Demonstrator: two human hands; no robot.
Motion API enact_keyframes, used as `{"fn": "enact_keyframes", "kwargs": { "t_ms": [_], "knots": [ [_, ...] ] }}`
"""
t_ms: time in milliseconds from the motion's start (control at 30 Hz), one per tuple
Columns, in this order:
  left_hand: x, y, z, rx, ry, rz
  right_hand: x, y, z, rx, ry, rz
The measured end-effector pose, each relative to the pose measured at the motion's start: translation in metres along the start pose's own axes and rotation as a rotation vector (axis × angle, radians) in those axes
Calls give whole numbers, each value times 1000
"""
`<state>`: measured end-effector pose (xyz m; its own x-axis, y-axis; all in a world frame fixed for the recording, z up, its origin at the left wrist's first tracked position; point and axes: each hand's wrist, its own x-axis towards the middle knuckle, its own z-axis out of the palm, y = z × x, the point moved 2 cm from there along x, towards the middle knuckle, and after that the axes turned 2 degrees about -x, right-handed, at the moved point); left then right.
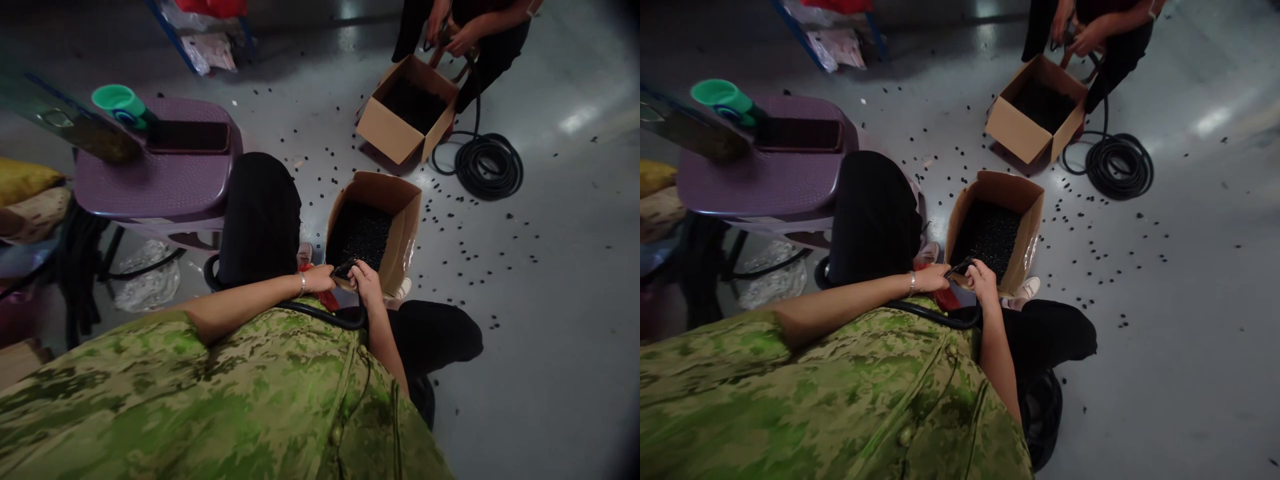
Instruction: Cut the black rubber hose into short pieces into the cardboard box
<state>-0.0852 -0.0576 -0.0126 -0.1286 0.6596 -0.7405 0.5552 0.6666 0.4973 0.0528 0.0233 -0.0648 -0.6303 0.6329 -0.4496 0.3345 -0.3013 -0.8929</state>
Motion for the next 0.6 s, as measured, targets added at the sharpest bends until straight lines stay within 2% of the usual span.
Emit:
{"fn": "enact_keyframes", "kwargs": {
  "t_ms": [233, 600],
  "knots": [
    [-2, 0, -3, 16, -20, 6, 2, 2, 1, 72, -5, -6],
    [-9, 1, -7, -54, -57, -42, 1, 0, 2, 11, -53, 3]
  ]
}}
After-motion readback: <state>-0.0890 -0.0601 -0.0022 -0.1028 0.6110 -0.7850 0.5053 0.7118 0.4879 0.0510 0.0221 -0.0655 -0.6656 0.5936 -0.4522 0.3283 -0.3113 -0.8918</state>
